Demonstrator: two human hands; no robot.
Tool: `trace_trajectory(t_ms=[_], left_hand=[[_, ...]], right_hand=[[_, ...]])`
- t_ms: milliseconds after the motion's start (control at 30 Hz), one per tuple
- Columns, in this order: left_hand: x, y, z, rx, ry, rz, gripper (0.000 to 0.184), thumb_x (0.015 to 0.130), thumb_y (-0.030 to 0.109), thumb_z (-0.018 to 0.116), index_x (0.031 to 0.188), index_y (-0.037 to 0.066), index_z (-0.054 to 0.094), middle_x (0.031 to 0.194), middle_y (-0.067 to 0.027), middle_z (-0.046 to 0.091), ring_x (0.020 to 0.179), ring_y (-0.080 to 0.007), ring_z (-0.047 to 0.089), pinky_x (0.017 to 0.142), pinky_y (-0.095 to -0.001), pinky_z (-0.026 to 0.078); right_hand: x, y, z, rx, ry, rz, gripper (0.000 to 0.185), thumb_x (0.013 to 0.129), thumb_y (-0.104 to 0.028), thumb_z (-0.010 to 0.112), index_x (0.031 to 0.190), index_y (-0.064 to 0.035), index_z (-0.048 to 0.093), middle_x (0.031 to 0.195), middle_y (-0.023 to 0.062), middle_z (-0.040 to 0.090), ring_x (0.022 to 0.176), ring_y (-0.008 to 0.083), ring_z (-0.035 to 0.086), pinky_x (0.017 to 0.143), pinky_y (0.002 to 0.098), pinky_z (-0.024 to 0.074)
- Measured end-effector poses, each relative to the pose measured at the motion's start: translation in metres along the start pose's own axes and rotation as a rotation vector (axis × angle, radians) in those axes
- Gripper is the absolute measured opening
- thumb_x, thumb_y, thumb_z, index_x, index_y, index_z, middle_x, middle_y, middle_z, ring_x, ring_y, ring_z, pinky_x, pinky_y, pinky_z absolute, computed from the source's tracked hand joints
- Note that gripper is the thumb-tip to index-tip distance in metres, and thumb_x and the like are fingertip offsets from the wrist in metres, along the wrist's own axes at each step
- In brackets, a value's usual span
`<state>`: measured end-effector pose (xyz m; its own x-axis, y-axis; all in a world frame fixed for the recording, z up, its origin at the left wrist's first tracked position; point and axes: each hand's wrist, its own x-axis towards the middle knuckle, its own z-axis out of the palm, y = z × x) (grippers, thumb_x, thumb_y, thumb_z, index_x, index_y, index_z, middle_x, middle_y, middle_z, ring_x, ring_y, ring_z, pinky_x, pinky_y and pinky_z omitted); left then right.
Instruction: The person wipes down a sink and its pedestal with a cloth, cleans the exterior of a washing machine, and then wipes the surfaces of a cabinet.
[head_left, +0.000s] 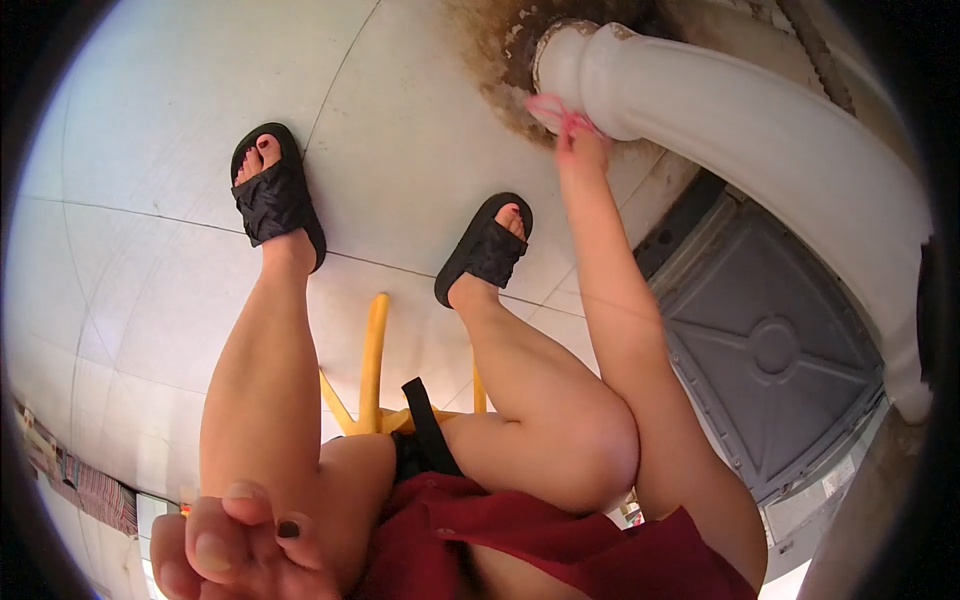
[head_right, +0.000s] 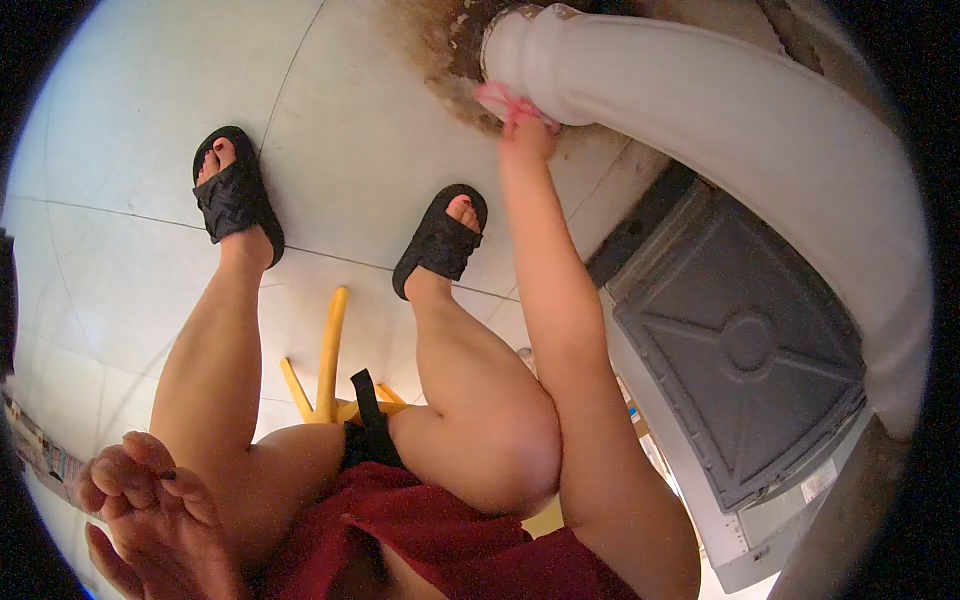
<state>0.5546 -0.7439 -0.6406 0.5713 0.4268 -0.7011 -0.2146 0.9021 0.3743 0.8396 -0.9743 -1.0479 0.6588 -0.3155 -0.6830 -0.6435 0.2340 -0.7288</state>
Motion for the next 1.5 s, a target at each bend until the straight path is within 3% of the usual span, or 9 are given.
trace_trajectory(t_ms=[200,233,300,567,733,967,1000,1300,1500], left_hand=[[0.0,-0.004,0.004,0.016,0.015,0.013,0.031,0.093,0.029,0.05,0.12,0.013,0.052,0.134,-0.0081,0.045,0.137,-0.03,0.022,0.109,-0.0427,0.026],[-0.001,-0.003,0.005,0.013,0.012,0.016,0.031,0.093,0.029,0.05,0.12,0.013,0.052,0.134,-0.0081,0.045,0.137,-0.0299,0.022,0.109,-0.0427,0.026],[-0.002,-0.001,0.002,0.004,0.019,0.022,0.031,0.093,0.029,0.05,0.12,0.014,0.053,0.133,-0.0081,0.046,0.136,-0.0299,0.022,0.109,-0.0427,0.026],[-0.006,0.003,-0.002,0.017,0.057,0.02,0.03,0.092,0.029,0.051,0.119,0.014,0.053,0.132,-0.0082,0.046,0.136,-0.0299,0.023,0.109,-0.0426,0.027],[-0.008,0.001,-0.003,-0.014,0.019,0.011,0.031,0.092,0.028,0.052,0.119,0.014,0.053,0.132,-0.0084,0.046,0.136,-0.0301,0.023,0.109,-0.0428,0.027],[-0.015,0.001,-0.006,-0.004,-0.04,-0.001,0.032,0.094,0.031,0.048,0.119,0.012,0.053,0.134,-0.0085,0.045,0.136,-0.0292,0.022,0.11,-0.0418,0.026],[-0.016,0.0,-0.005,-0.018,-0.046,0.013,0.034,0.094,0.032,0.047,0.12,0.01,0.052,0.133,-0.0089,0.045,0.133,-0.0302,0.028,0.109,-0.0422,0.029],[-0.015,-0.013,0.01,-0.324,-0.144,-0.017,0.043,0.094,0.028,0.041,0.123,-0.002,0.05,0.13,-0.0175,0.05,0.125,-0.0286,0.042,0.106,-0.0394,0.029],[0.037,-0.081,0.026,0.058,-0.167,-0.076,0.036,0.092,0.028,0.047,0.116,0.001,0.05,0.121,-0.0132,0.054,0.119,-0.0241,0.045,0.104,-0.0349,0.031]], right_hand=[[-0.011,0.013,0.064,0.211,0.0,0.164,0.029,0.088,-0.002,0.055,0.116,0.0007,0.05,0.112,0.0112,0.055,0.094,0.0213,0.058,0.082,0.0291,0.054],[0.021,0.025,0.033,-0.222,-0.238,-0.117,0.023,0.089,0.0,0.05,0.112,0.0026,0.052,0.109,0.0121,0.055,0.095,0.0227,0.057,0.083,0.0291,0.0547],[0.004,0.009,0.025,-0.16,-0.384,-0.009,0.023,0.09,0.002,0.044,0.112,0.0058,0.052,0.107,0.0139,0.056,0.099,0.0251,0.056,0.086,0.0313,0.0549],[0.039,-0.15,-0.077,-0.231,-0.198,-0.43,0.021,0.087,-0.002,0.05,0.108,-0.0003,0.055,0.098,0.0099,0.064,0.086,0.0227,0.061,0.07,0.0397,0.0535],[0.108,-0.119,-0.09,-0.503,-0.406,-0.036,0.036,0.085,0.009,0.049,0.119,-0.0013,0.052,0.117,0.0119,0.056,0.109,0.0251,0.054,0.091,0.0428,0.0505],[0.044,-0.011,-0.065,0.079,-0.384,0.099,0.035,0.086,0.008,0.048,0.12,-0.0005,0.051,0.117,0.0112,0.056,0.108,0.0241,0.055,0.093,0.0381,0.0488],[0.036,-0.012,-0.07,-0.032,-0.63,0.166,0.037,0.086,0.007,0.048,0.122,-0.0012,0.05,0.117,0.0103,0.056,0.107,0.0234,0.055,0.093,0.0367,0.0477],[-0.214,-0.149,-0.056,-0.421,-0.923,0.135,0.043,0.088,0.002,0.051,0.13,-0.008,0.046,0.121,0.0045,0.055,0.107,0.0161,0.055,0.09,0.0318,0.0455],[-0.262,-0.197,-0.134,-0.331,-0.842,-0.018,0.04,0.09,-0.006,0.051,0.129,-0.0112,0.046,0.118,0.0014,0.055,0.103,0.0139,0.056,0.087,0.0307,0.047]])
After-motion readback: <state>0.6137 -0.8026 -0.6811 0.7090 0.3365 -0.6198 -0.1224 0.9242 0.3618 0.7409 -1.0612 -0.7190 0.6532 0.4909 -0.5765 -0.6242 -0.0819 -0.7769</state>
